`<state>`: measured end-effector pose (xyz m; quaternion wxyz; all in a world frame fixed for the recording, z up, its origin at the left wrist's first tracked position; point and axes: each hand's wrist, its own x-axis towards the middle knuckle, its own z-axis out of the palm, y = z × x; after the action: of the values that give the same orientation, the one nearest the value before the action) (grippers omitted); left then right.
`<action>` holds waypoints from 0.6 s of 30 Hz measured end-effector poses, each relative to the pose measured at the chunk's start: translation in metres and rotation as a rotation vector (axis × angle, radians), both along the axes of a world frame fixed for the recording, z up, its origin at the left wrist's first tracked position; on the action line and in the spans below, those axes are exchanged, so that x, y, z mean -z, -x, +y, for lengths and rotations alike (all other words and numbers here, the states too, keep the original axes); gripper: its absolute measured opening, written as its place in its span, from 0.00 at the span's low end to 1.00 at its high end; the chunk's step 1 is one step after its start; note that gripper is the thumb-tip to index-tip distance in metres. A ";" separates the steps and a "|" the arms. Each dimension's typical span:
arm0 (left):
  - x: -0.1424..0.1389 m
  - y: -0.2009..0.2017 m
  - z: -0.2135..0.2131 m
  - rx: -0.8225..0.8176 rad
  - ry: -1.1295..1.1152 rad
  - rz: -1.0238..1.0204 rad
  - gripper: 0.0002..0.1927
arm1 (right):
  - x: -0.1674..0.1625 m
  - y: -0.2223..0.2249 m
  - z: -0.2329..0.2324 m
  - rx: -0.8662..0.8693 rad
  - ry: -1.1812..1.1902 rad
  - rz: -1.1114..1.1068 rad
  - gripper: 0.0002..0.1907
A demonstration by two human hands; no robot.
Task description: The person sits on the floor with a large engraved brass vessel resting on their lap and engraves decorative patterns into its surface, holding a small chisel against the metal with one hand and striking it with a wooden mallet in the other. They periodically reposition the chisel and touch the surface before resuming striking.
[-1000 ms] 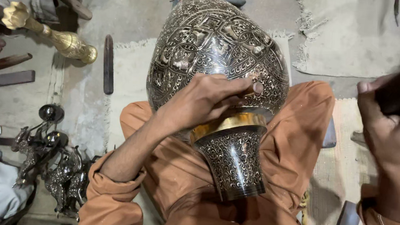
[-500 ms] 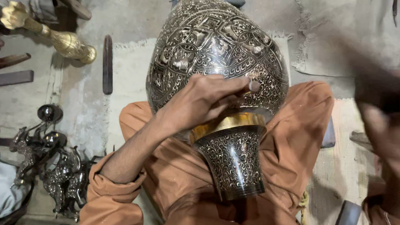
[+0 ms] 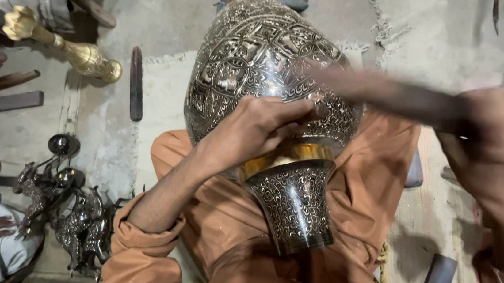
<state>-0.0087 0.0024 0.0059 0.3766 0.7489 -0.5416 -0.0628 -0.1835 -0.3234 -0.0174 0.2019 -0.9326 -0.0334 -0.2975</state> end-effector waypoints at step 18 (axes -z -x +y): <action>0.006 0.002 0.002 0.037 0.165 0.083 0.19 | -0.020 -0.013 0.013 -0.038 0.586 0.001 0.33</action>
<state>-0.0108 0.0039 -0.0004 0.4578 0.7019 -0.5429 -0.0558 -0.1707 -0.3102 0.0030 -0.0707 -0.9504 -0.1355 -0.2708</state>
